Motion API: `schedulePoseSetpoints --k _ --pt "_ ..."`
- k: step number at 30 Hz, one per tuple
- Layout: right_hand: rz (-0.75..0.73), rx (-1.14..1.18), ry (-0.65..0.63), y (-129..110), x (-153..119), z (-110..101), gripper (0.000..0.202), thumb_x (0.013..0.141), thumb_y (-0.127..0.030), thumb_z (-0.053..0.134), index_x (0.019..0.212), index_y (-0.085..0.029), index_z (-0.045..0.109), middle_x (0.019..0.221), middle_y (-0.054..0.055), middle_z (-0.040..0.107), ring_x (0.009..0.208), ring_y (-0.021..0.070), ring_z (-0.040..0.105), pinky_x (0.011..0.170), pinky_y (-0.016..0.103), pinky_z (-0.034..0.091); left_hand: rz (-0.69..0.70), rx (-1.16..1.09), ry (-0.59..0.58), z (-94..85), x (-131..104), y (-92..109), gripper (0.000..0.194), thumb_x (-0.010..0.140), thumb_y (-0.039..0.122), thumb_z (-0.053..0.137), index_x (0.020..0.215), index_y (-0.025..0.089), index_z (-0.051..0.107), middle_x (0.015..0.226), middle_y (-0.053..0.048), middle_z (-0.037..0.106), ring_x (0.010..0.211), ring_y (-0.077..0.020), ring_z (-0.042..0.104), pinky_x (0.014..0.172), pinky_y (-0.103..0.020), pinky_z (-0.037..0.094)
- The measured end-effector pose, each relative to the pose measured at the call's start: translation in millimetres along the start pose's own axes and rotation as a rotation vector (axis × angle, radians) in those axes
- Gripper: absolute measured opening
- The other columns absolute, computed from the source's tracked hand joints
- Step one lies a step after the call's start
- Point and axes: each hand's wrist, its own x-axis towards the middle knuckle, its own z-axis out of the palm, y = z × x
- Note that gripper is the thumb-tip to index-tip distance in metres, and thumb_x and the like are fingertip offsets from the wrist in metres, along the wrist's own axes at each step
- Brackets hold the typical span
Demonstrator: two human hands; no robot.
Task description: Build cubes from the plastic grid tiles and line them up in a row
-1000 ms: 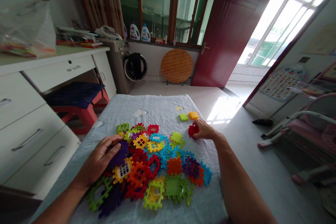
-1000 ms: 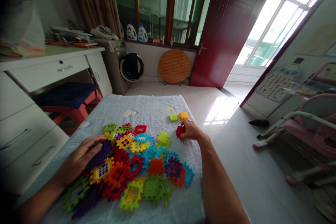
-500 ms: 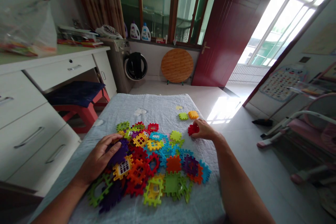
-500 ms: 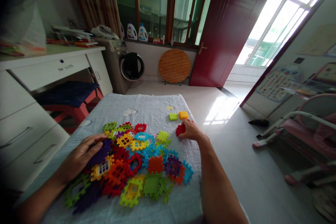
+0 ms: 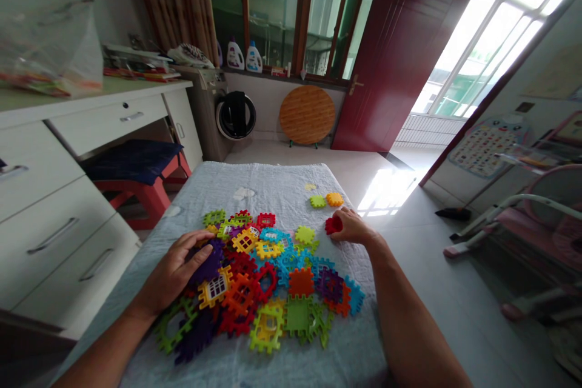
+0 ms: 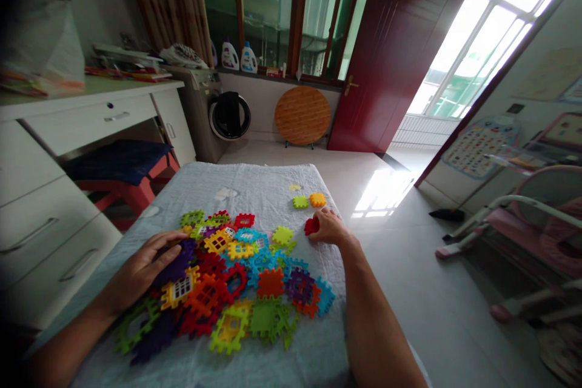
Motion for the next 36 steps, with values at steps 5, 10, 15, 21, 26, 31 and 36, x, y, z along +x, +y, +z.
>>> schedulePoseSetpoints --k 5,10,15,21,26,31,36 --pt "0.008 -0.014 -0.014 -4.0 -1.6 -0.3 0.041 0.061 -0.043 0.069 0.092 -0.018 0.059 0.098 0.008 0.058 0.092 0.0234 0.051 0.079 0.034 0.039 -0.008 -0.018 0.003 0.2 -0.2 1.2 0.046 0.084 0.057 0.049 0.11 0.022 0.062 0.121 -0.007 0.061 0.117 -0.0264 0.053 0.106 -0.045 0.037" --pt "0.02 -0.034 0.0 -17.3 5.9 -16.1 0.044 0.059 -0.04 0.071 0.095 -0.018 0.06 0.101 0.009 0.057 0.095 0.0255 0.049 0.08 0.036 0.037 -0.007 -0.029 0.012 0.6 -1.3 1.9 0.046 0.084 0.056 0.049 0.111 0.022 0.062 0.122 -0.007 0.061 0.118 -0.0257 0.053 0.106 -0.045 0.038" --pt "-0.086 -0.015 0.127 -46.9 43.0 -36.5 0.048 0.062 -0.038 0.071 0.107 -0.024 0.059 0.108 0.007 0.055 0.1 0.0268 0.045 0.087 0.039 0.033 -0.01 -0.031 0.012 0.2 -1.8 1.4 0.044 0.086 0.055 0.048 0.113 0.023 0.061 0.124 -0.006 0.06 0.119 -0.0248 0.053 0.107 -0.044 0.038" --pt "-0.122 -0.072 0.023 -74.6 95.4 -21.4 0.054 0.061 -0.04 0.073 0.111 -0.024 0.06 0.115 0.009 0.053 0.107 0.0305 0.042 0.089 0.042 0.032 -0.027 -0.042 0.011 -0.7 -3.4 3.5 0.044 0.085 0.055 0.048 0.112 0.023 0.062 0.124 -0.007 0.059 0.119 -0.0252 0.052 0.107 -0.045 0.038" --pt "-0.098 -0.089 -0.146 -70.2 111.8 -13.6 0.062 0.057 -0.044 0.077 0.114 -0.025 0.062 0.122 0.011 0.051 0.112 0.0347 0.043 0.09 0.045 0.035 -0.038 -0.047 0.006 -1.5 -3.4 4.3 0.044 0.086 0.054 0.047 0.112 0.023 0.061 0.125 -0.007 0.059 0.12 -0.0251 0.052 0.108 -0.045 0.037" --pt "-0.121 0.121 0.013 -43.5 119.2 -36.6 0.061 0.073 -0.034 0.066 0.131 -0.02 0.05 0.128 0.01 0.051 0.115 0.0252 0.047 0.096 0.037 0.036 -0.039 -0.034 -0.004 -0.7 -3.0 1.0 0.044 0.086 0.054 0.047 0.113 0.023 0.061 0.126 -0.006 0.058 0.121 -0.0254 0.051 0.108 -0.045 0.037" --pt "-0.124 0.016 -0.086 -48.9 116.2 -38.0 0.062 0.068 -0.033 0.069 0.127 -0.023 0.053 0.129 0.007 0.053 0.115 0.0276 0.046 0.094 0.038 0.037 -0.04 -0.032 0.0 0.5 -3.3 -2.0 0.043 0.086 0.054 0.047 0.113 0.024 0.06 0.125 -0.006 0.058 0.12 -0.0254 0.051 0.108 -0.046 0.036"
